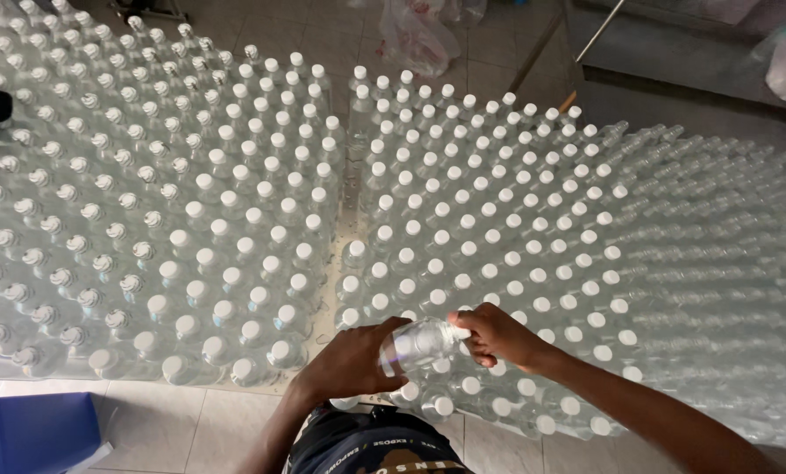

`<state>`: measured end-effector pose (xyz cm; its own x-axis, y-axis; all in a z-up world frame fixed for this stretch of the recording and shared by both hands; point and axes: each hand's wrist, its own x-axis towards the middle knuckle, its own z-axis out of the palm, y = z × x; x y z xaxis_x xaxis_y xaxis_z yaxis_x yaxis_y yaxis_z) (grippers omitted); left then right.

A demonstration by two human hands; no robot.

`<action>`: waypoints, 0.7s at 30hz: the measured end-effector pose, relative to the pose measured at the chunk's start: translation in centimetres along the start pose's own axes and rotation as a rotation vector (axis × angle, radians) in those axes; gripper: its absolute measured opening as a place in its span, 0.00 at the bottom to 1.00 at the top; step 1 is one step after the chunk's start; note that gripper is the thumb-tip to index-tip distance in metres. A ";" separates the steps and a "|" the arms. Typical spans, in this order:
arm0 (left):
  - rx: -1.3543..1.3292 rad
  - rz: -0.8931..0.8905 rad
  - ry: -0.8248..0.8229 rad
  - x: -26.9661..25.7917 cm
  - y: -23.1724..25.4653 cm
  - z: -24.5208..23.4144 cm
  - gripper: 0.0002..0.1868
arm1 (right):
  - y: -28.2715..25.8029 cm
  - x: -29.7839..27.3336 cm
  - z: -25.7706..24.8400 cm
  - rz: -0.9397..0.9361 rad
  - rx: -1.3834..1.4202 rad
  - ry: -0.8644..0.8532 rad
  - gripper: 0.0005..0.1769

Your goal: The person picks up clear plastic bottles from a large collection on a table, screws white caps onto them, and places them back. Another person is visible nearby also working with the bottles.

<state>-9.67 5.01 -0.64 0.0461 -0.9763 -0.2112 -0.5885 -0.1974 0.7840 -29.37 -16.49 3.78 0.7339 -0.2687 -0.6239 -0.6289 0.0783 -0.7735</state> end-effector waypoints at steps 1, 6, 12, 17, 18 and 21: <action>0.002 -0.001 0.004 -0.2 0.0 -0.6 0.49 | -1.1 0.0 0.6 -0.003 -0.002 -0.002 0.36; -0.201 -0.058 -0.126 -1.2 0.0 -3.0 0.51 | -0.5 0.3 0.8 -0.576 -0.861 0.263 0.32; -0.763 0.322 -0.671 -1.4 -4.3 -4.4 0.42 | -5.7 -1.1 1.9 -1.724 -1.647 0.336 0.30; -1.068 0.289 -1.099 -0.2 -5.5 -3.5 0.41 | -7.2 -0.2 3.9 -1.919 -1.418 0.190 0.33; -1.102 0.313 -1.088 -0.2 -5.3 -3.6 0.42 | -5.8 1.1 3.8 -1.886 -1.252 0.151 0.35; -1.088 0.156 -0.698 -1.1 -4.8 -5.5 0.38 | -3.9 4.8 2.3 -1.150 -0.879 0.279 0.32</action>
<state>-2.50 6.55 -0.97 -0.5838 -0.8084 -0.0750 0.4176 -0.3782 0.8262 -22.82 -15.87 3.51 0.9186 0.0414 0.3930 0.2270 -0.8693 -0.4390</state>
